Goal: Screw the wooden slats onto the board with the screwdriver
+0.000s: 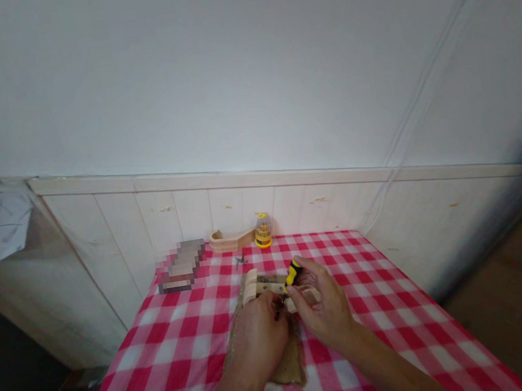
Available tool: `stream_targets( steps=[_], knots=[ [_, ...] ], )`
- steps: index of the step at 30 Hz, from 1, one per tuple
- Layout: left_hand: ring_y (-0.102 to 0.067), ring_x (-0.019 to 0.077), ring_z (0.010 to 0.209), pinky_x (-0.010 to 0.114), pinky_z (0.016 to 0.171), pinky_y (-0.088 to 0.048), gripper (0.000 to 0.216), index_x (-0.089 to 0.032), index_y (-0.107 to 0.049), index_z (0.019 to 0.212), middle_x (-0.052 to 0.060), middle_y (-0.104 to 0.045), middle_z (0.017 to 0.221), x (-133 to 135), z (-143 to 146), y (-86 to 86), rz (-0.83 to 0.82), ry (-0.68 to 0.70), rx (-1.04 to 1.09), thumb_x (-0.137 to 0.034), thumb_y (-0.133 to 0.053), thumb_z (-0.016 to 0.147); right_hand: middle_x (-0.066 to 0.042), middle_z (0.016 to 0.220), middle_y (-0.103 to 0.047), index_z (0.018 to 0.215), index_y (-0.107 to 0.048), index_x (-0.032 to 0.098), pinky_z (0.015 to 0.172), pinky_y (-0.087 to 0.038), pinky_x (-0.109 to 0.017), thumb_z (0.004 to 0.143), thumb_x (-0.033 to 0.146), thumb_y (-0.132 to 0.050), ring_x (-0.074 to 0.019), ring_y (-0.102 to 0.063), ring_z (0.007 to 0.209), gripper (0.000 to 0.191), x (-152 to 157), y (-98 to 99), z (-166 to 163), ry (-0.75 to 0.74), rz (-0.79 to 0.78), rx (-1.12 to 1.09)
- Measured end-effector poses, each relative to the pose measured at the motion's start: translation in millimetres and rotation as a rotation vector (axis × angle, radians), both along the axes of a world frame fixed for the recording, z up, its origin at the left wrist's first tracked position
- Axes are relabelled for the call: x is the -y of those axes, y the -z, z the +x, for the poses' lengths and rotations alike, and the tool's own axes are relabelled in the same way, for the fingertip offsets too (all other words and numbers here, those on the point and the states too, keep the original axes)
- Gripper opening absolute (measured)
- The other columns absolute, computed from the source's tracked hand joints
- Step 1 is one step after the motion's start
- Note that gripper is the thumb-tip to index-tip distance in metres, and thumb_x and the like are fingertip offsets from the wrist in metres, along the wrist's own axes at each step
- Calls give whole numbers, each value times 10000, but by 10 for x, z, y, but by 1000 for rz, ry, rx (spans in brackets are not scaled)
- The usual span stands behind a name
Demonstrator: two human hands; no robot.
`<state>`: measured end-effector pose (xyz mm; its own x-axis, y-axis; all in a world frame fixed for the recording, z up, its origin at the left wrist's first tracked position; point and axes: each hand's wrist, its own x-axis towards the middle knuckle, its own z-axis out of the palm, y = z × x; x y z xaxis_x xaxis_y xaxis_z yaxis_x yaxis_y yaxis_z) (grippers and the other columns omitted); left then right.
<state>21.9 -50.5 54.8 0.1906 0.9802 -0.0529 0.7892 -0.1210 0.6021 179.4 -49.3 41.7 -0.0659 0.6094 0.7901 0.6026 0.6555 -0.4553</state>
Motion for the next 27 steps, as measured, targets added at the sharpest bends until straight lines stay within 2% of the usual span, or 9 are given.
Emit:
stream_targets(
  steps=[6,12,18,27],
  knots=[
    [-717,218,859,291,659,-376,143,-248,-744,1006,29,-788,926,-16,1,14,0,-4,-3,-233,-625,931,-138,1272,-736,1461,-499,268,873,-682,-438,951,131,-617,-266,-784,1037,541,13,24,-7,-10,-5,-13],
    [-713,223,831,299,628,-351,119,-252,-744,980,20,-785,893,-6,-5,4,2,-14,-8,-253,-634,936,-125,1287,-731,1460,-512,289,921,-667,-459,964,149,-627,-268,-771,1076,527,-30,57,6,-34,-41,-46],
    [-705,217,842,296,628,-348,150,-256,-749,1031,18,-785,913,2,-4,-20,9,-17,11,-255,-623,950,-128,1252,-736,1418,-544,262,918,-666,-446,967,188,-654,-271,-762,1078,470,-45,46,10,5,-44,-48],
    [-712,207,859,290,666,-390,139,-246,-740,1017,19,-787,929,-12,-3,2,-7,7,2,-262,-611,965,-119,1206,-745,1382,-576,259,916,-660,-447,973,232,-666,-265,-767,1041,419,-63,60,-1,-7,-67,-86]
  ],
)
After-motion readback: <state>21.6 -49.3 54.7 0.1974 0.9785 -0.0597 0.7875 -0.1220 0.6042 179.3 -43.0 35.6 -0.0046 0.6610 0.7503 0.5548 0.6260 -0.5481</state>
